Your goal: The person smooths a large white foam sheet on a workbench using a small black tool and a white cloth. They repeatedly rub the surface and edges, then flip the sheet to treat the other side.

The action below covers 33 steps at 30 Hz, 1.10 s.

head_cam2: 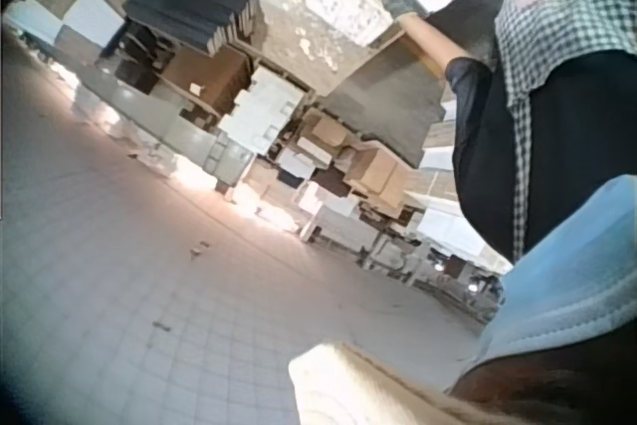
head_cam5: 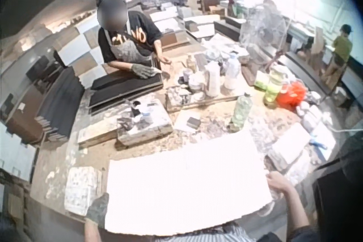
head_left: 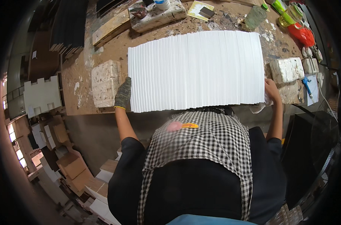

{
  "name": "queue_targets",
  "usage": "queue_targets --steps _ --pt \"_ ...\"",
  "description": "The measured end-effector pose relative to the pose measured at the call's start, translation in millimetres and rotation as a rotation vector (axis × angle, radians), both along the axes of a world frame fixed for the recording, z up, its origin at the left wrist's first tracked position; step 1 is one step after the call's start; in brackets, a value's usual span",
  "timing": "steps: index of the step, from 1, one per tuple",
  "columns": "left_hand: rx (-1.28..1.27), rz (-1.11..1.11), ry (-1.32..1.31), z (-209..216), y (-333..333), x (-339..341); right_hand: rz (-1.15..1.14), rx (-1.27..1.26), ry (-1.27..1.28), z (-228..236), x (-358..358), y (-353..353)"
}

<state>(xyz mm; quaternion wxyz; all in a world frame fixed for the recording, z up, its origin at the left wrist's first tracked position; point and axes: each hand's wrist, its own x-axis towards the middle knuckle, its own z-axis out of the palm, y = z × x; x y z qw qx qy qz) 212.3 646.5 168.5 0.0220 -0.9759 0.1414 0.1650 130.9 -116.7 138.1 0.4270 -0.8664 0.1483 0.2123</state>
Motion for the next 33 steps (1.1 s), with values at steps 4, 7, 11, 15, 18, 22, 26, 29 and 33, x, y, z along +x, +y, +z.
queue_targets --steps 4,7,11,15,18,22,26,29,33 --pt "-0.248 0.108 -0.02 13 8 14 0.038 -0.386 0.003 87 16 31" --pt "-0.087 -0.154 -0.097 11 24 22 0.047 -0.251 -0.079 191 36 69" --pt "-0.094 -0.191 -0.076 11 31 31 0.587 0.325 -0.385 236 102 191" --pt "-0.124 -0.303 -0.115 17 14 38 0.912 0.145 -0.833 163 154 383" --pt "0.051 -0.086 0.118 11 5 23 0.904 0.176 -0.985 101 181 501" --pt "-0.228 -0.297 -0.223 -3 35 -3 1.124 -0.214 -0.946 58 195 556" --pt "-0.115 0.181 -0.404 10 97 25 1.05 -0.1 -1.022 50 195 550" --pt "0.244 0.896 -0.505 33 137 41 1.013 -0.028 -1.067 52 193 545" --pt "-0.067 1.152 -0.339 42 146 48 1.003 -0.051 -1.069 53 192 542"
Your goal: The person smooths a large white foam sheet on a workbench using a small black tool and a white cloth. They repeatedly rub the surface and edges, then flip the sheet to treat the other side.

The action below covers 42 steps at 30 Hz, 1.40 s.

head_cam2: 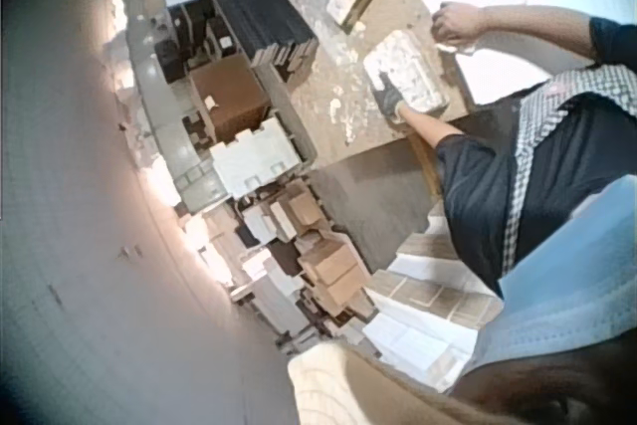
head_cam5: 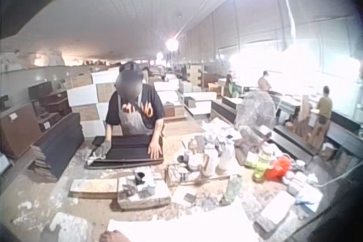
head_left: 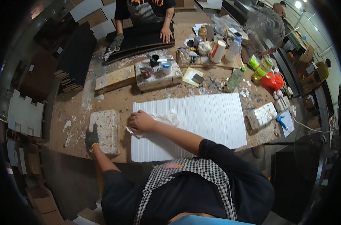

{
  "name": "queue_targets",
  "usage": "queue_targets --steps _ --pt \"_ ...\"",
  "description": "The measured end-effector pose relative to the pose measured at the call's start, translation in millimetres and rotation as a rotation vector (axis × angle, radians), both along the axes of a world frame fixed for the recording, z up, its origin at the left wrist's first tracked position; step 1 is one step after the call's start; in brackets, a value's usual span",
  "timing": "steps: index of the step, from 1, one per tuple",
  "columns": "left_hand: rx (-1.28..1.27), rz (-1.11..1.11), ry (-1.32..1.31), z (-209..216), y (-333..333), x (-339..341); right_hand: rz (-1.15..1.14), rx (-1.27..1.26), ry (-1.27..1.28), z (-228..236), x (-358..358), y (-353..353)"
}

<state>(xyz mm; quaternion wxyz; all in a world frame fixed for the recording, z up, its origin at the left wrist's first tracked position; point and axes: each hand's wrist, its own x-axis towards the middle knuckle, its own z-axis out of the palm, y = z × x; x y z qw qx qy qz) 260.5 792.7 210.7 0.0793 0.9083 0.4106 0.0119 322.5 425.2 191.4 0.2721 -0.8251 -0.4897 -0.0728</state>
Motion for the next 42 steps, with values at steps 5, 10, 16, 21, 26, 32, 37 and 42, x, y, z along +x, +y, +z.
queue_targets --steps 5,10,16,21,26,32,37,42 --pt "-0.011 -0.023 0.005 5 -26 -13 0.017 0.329 0.01 1 -4 -2" --pt "-0.014 -0.109 -0.122 -4 -83 -29 -0.061 0.412 0.196 26 -20 -22" --pt "-0.02 -0.237 -0.129 -16 -126 -28 -0.026 0.546 0.632 74 -41 -167" --pt "0.004 -0.237 -0.118 -23 -120 -25 -0.676 0.588 0.666 84 -69 -400" --pt "-0.022 -0.239 -0.21 -19 -134 -23 -1.426 0.369 0.579 54 -121 -650" --pt "0.236 -0.774 -0.551 27 -282 -12 -1.472 -0.162 0.765 -18 -109 -801" --pt "0.11 -1.124 -0.426 46 -427 -55 -1.303 -0.352 0.823 -18 -105 -793" --pt "-0.056 -1.089 -0.378 29 -485 -97 -1.309 -0.293 0.864 9 -123 -717"
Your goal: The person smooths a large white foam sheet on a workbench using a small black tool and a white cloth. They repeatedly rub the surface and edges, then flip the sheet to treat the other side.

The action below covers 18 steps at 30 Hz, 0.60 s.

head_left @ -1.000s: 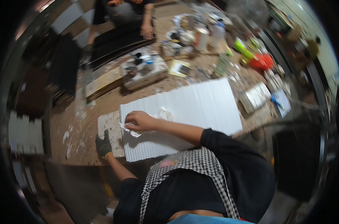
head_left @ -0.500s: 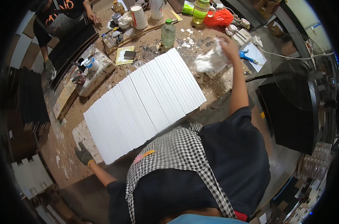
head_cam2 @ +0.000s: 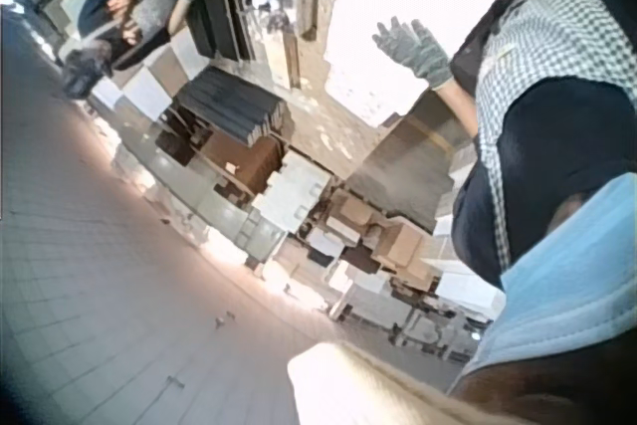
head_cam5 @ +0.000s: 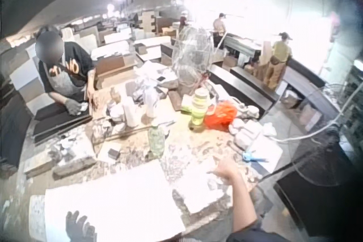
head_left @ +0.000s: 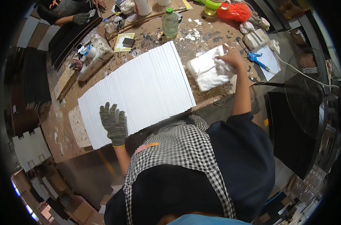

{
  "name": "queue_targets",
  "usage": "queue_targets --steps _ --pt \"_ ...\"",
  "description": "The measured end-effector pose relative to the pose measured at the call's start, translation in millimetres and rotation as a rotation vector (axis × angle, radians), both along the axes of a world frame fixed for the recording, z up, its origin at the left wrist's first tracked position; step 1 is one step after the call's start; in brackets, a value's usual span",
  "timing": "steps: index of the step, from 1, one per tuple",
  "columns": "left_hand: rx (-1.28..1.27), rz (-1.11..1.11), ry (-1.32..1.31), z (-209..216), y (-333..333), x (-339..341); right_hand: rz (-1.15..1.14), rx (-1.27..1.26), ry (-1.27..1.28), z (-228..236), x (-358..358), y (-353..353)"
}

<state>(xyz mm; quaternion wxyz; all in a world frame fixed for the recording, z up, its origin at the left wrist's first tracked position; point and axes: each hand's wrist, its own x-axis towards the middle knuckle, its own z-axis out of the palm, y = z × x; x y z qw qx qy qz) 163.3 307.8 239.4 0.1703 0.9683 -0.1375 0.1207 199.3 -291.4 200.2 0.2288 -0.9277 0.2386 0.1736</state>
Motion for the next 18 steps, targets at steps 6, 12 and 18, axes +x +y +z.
queue_targets --steps 6,12,18 --pt "-0.05 -0.203 -0.081 -15 -58 -11 -0.011 -0.097 -0.097 -6 -24 55" --pt "-0.104 -0.376 -0.028 -4 -109 -20 -0.118 0.074 -0.112 6 -27 55" --pt "-0.098 -0.11 0.04 -8 -62 -48 -0.294 1.01 -0.819 73 -57 156"
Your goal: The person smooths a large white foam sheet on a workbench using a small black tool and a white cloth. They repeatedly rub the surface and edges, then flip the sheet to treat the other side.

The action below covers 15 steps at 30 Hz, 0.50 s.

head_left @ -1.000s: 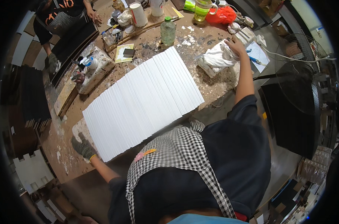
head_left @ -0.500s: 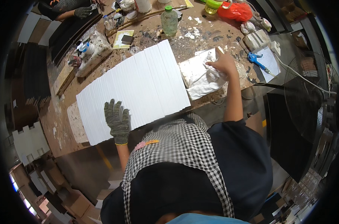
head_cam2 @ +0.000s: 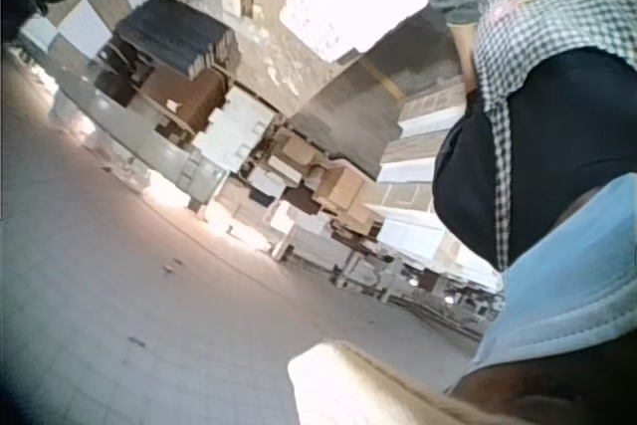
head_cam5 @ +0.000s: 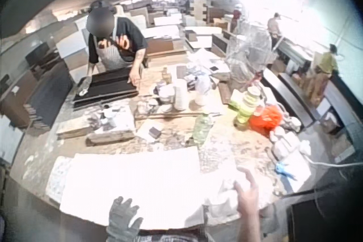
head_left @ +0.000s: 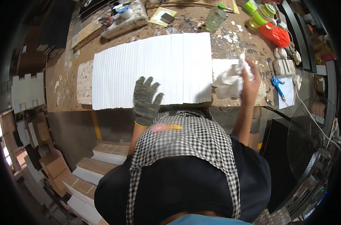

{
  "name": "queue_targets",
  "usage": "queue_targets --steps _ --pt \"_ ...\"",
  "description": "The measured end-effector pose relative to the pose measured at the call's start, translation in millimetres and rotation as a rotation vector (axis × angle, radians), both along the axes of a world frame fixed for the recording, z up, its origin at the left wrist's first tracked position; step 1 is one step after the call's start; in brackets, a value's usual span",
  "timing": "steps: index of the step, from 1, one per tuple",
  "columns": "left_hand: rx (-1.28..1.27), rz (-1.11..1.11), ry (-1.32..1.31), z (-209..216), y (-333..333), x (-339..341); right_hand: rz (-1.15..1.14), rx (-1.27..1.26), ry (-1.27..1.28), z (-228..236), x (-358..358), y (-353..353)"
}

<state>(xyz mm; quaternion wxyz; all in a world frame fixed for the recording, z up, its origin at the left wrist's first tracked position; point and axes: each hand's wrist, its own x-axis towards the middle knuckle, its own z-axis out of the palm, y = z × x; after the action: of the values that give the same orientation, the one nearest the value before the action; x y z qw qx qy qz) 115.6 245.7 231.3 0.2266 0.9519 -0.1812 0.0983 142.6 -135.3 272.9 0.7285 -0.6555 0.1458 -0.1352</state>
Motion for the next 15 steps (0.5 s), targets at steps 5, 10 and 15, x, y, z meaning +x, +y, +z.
queue_targets --steps 5,10,15 --pt "-0.265 0.436 -0.112 -6 56 -14 1.007 -1.209 -0.313 -36 -4 140" --pt "-0.086 0.614 -0.256 9 113 -49 0.779 -1.496 -0.139 -85 140 145" --pt "-0.118 0.691 -0.251 1 152 -97 0.425 -1.444 -0.153 -69 265 165"
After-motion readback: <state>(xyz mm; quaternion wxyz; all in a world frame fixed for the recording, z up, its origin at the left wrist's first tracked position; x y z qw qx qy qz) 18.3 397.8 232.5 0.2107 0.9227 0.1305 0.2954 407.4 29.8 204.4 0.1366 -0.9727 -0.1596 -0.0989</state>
